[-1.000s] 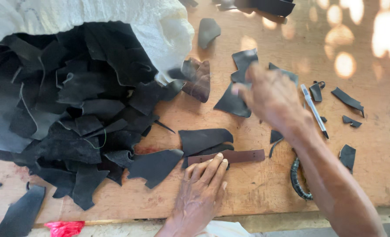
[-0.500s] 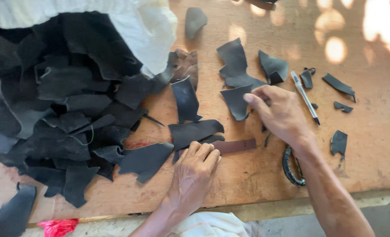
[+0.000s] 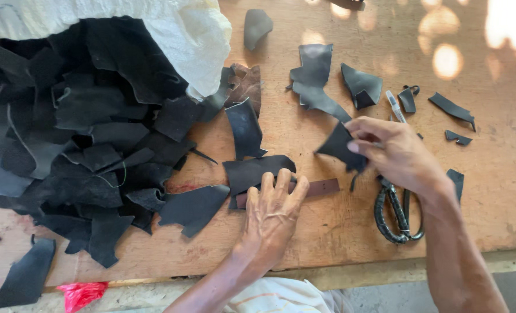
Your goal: The person uses a brown leather template to mark and cut black leather pieces on a wooden workbench. They align the template, trace its outline with a pen, and then cut the leather with scissors, repeating the process for multiple pieces.
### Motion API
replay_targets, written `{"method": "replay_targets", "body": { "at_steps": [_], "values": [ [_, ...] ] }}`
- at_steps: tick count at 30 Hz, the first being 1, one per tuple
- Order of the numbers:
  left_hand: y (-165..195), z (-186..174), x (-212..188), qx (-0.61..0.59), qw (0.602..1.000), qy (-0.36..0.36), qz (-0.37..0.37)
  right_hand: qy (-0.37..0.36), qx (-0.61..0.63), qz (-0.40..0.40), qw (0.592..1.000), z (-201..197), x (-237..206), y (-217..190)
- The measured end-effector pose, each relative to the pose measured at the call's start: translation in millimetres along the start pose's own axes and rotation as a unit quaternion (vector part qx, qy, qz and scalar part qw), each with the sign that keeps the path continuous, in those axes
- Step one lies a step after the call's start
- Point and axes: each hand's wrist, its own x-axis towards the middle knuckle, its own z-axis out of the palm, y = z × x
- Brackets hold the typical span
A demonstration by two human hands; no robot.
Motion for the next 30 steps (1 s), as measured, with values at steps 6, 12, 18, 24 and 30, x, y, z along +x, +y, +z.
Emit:
{"method": "replay_targets", "body": {
  "at_steps": [6, 12, 18, 24, 30],
  "values": [
    [-62, -47, -6, -0.007, 1.000, -0.007, -0.002, -0.072, -0.061, 0.130, 0.987, 8, 1, -43],
    [-102, -48, -21, -0.039, 0.999, 0.000, 0.014, -0.114, -0.114, -0.026, 0.987, 45, 21, -70],
    [-165, -65, -40, -0.181, 0.981, 0.074, -0.006, -0.134, -0.108, -0.061, 0.983, 101, 49, -105],
    [-172, -101, -40, -0.217, 0.970, 0.106, 0.019, -0.066, -0.184, -0.201, 0.960, 81, 29, -126],
    [-196, -106, -42, -0.234, 0.965, 0.115, 0.021, 0.006, -0.053, -0.106, 0.993, 121, 24, -130]
  ]
}}
